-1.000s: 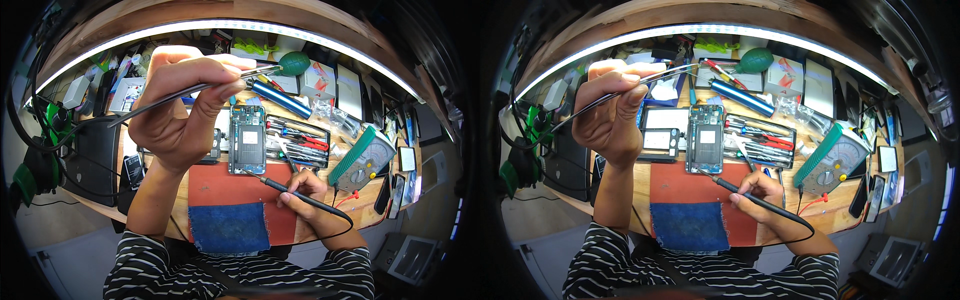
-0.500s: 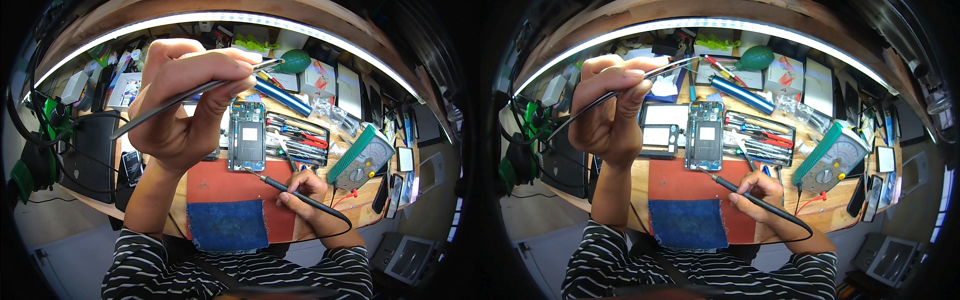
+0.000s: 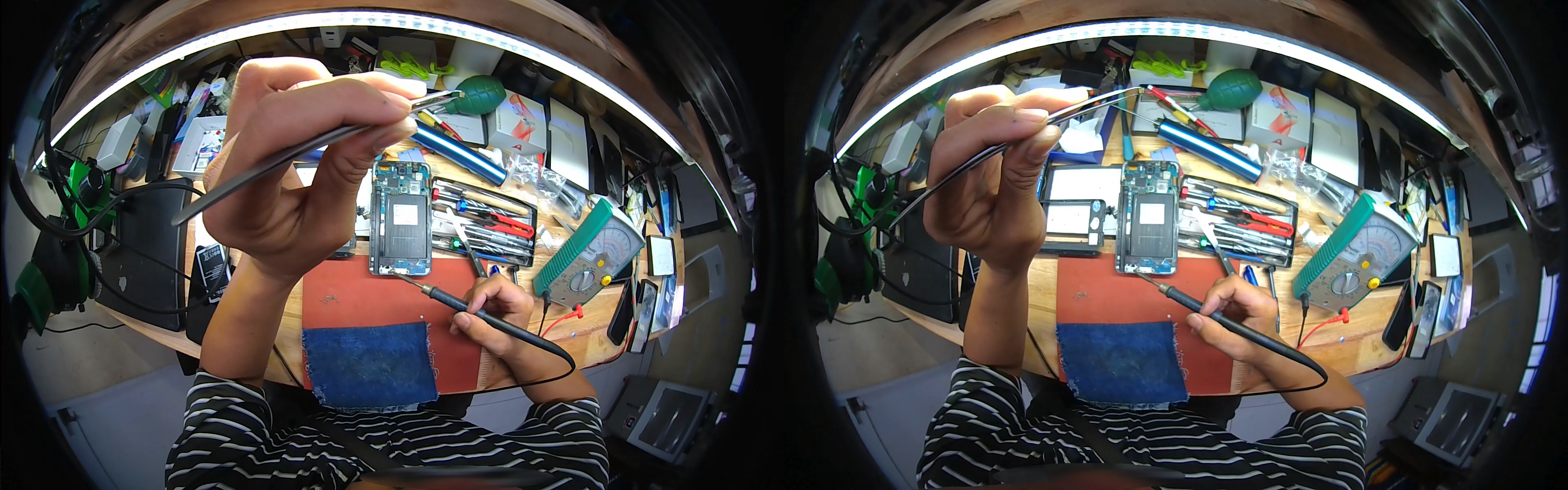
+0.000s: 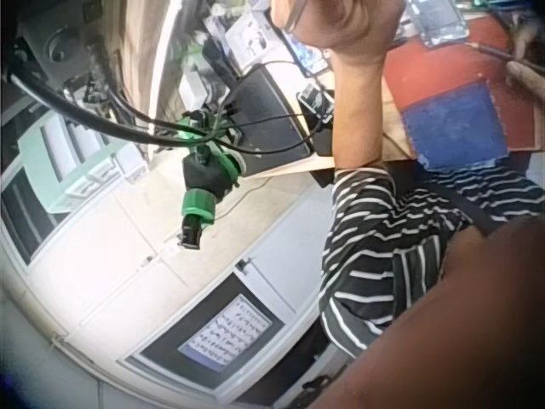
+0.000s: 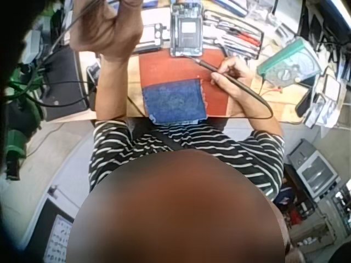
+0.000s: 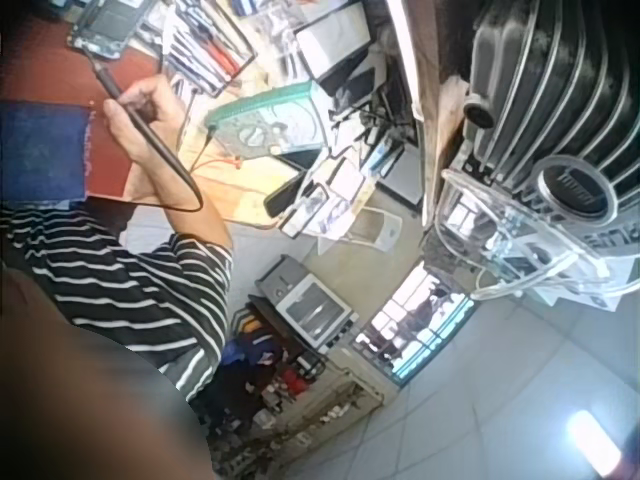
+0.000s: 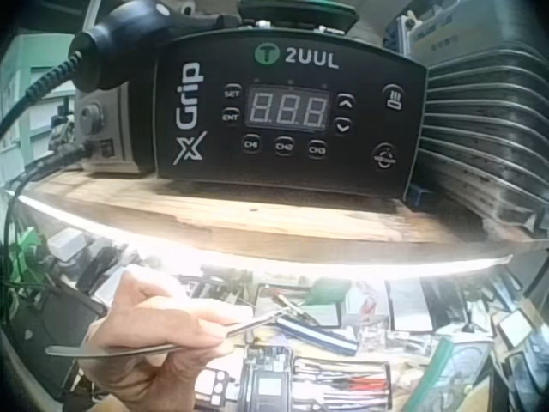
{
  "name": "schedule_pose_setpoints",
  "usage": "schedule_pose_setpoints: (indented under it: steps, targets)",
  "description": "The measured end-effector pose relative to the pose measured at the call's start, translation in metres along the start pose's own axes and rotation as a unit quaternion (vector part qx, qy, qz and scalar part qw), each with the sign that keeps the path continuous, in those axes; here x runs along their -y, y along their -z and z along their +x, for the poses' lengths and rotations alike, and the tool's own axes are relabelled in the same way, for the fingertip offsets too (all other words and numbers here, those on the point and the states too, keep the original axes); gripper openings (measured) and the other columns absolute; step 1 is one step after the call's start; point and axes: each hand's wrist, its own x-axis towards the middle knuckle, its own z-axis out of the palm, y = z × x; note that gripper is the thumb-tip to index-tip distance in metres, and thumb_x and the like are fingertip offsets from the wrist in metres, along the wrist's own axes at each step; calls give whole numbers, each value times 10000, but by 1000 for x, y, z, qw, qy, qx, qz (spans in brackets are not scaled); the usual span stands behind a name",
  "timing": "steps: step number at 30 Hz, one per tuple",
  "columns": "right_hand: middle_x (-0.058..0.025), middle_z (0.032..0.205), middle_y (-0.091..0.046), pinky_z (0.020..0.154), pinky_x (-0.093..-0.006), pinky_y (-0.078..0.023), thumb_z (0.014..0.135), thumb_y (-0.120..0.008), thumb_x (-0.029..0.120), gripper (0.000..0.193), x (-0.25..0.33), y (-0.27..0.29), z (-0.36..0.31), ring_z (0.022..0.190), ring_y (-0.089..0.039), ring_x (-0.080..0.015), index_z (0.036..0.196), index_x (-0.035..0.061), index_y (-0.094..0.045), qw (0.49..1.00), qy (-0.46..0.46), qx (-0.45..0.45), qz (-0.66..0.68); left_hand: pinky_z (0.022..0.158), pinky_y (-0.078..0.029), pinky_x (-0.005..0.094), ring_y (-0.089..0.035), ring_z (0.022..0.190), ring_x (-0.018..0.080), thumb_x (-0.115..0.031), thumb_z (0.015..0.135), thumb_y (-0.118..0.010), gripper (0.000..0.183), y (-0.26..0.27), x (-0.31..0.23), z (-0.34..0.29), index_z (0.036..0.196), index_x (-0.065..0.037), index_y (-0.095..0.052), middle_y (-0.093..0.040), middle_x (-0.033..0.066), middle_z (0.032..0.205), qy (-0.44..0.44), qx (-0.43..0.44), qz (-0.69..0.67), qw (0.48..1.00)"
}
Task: The person uses a soldering iron and tweezers to work on a disassembled mobile phone motherboard. They briefly leave the workbench to open a refrigerator, retrieve a white cloth, and return to continue soldering the circuit board.
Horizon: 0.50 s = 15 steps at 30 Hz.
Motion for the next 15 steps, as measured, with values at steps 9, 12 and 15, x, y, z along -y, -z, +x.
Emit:
schedule_pose_setpoints:
  steps: [9,12,15]
  targets:
    - [-37,819,-651,611,-198,-468,842,-816,2,204,-1,-5,-2,695,-603,-52,887,21,-617,998,-11,-42,39,819,-570,365,-694,881,281,73,880,-746,233,-1,1,-2,1091,63,-646,-632,141,1007,4,-12,-23,1000]
    - [-38,818,-653,610,-198,-466,841,-816,3,200,-1,-5,-2,696,-601,-54,882,21,-622,999,3,-33,25,817,-568,361,-692,877,276,72,881,-747,232,-2,2,-2,1090,62,-647,-627,145,1010,3,-13,-32,999]
    - [-38,817,-653,609,-198,-465,838,-818,3,198,-2,-5,-2,696,-601,-56,879,19,-625,999,10,-33,22,815,-563,353,-693,877,273,74,880,-747,234,-2,2,-2,1090,59,-647,-625,147,1014,0,-11,-30,999]
